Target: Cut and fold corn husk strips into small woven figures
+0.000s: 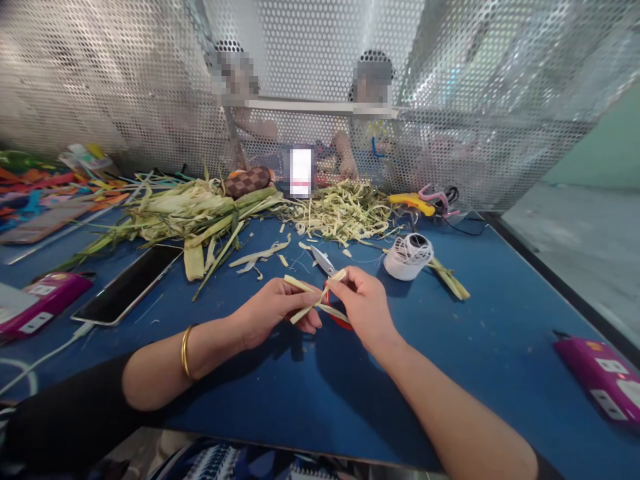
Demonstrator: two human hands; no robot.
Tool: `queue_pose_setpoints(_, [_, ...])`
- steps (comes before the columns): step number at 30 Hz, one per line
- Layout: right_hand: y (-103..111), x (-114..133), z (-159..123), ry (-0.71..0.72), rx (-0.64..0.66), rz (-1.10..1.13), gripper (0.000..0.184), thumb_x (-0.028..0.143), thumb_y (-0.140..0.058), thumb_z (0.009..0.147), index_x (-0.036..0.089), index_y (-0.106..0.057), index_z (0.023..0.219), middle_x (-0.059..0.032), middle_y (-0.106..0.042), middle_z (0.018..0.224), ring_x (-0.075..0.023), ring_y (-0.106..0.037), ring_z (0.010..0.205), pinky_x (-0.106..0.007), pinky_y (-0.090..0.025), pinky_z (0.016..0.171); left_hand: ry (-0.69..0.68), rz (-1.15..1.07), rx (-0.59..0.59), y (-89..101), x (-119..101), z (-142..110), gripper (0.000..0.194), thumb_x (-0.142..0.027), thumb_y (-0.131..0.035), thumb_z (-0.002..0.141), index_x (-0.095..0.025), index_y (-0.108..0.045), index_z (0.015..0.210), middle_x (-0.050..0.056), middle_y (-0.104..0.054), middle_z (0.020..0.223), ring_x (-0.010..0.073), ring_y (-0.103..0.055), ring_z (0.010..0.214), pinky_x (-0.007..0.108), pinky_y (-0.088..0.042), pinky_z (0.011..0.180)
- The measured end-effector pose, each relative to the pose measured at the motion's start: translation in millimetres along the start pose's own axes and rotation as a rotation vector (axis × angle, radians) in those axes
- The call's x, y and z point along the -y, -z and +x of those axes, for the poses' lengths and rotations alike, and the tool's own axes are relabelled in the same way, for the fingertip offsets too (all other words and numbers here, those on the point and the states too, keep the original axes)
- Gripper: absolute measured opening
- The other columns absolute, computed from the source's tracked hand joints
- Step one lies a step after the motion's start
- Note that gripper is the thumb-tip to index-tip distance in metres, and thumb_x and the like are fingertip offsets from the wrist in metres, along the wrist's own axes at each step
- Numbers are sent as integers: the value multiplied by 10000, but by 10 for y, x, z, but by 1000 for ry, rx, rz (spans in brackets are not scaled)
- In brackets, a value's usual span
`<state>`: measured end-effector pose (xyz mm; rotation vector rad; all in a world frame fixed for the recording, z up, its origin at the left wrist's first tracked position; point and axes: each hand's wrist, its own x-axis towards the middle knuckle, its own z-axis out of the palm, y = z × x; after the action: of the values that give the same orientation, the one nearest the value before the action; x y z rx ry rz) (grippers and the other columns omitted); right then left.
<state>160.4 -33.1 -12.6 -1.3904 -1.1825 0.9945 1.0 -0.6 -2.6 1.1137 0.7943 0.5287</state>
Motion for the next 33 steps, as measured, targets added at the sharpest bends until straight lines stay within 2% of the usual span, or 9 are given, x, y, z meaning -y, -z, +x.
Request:
queue_pose_setpoints(4, [53, -44, 34, 123, -120, -195, 181, 361, -587, 779, 187, -596, 728, 1, -603, 633, -147, -522, 578, -281, -424, 567, 24, -42, -11, -4, -7, -1, 306, -395, -709, 739, -98, -683, 810, 70, -703, 653, 137, -645, 553, 257, -515, 612])
queue_pose_setpoints(7, [122, -4, 16, 505, -324, -482, 126, 278, -577, 812, 190, -623, 891, -35, -629, 763, -182, -579, 712, -325, -456, 687, 45, -116, -26, -2, -19, 5, 273, -363, -660, 786, -98, -684, 851, 101, -726, 785, 146, -673, 637, 254, -519, 656])
queue_pose_setpoints(8, [135, 20, -3, 668, -328, -583, 117, 245, -566, 829, 195, -620, 920, -41, -630, 777, -186, -587, 741, -335, -453, 721, 44, -142, -31, 2, -25, 10, 252, -341, -651, 790, -98, -682, 849, 108, -727, 817, 146, -675, 660, 253, -518, 668])
queue_pose_setpoints(11, [113, 74, -71, 1065, -111, -875, 131, 168, -525, 873, 196, -620, 959, -47, -661, 804, -176, -601, 762, -336, -429, 766, 19, -192, -59, 12, -36, 24, 164, -260, -668, 746, -105, -671, 800, 82, -710, 778, 131, -652, 662, 244, -514, 683])
queue_pose_setpoints(13, [62, 74, -99, 1192, 7, -1035, 160, 143, -514, 885, 169, -622, 1001, -54, -678, 826, -165, -596, 736, -333, -412, 765, 15, -204, -76, 11, -36, 31, 110, -216, -670, 712, -117, -662, 759, 39, -676, 703, 109, -613, 622, 233, -507, 670])
queue_pose_setpoints(18, [-35, 26, -104, 1295, 31, -1210, 205, 101, -443, 904, 129, -644, 936, -55, -661, 766, -160, -550, 665, -331, -393, 729, 51, -252, -102, -22, -23, 31, 109, -202, -614, 724, -138, -614, 635, -18, -580, 591, 77, -530, 550, 218, -481, 634])
queue_pose_setpoints(21, [-45, 30, -111, 1342, -1, -1248, 207, 77, -446, 888, 116, -650, 888, -63, -656, 740, -164, -545, 653, -335, -398, 725, 53, -232, -98, -34, -13, 28, 106, -214, -696, 669, -126, -638, 660, -6, -604, 620, 82, -544, 575, 228, -474, 642])
queue_pose_setpoints(26, [-30, 54, -138, 1389, -25, -1195, 194, 65, -454, 887, 111, -641, 862, -74, -677, 761, -167, -582, 697, -338, -424, 746, 18, -192, -133, -21, 3, 17, 283, -300, -822, 570, -102, -671, 705, 17, -634, 668, 85, -555, 592, 237, -465, 639])
queue_pose_setpoints(33, [3, 84, -168, 1459, 24, -1164, 229, 91, -426, 909, 145, -645, 868, -76, -711, 814, -168, -621, 739, -343, -448, 755, 9, -236, -132, -2, 22, 28, 320, -323, -847, 520, -107, -685, 693, -6, -604, 603, 63, -519, 543, 202, -418, 579])
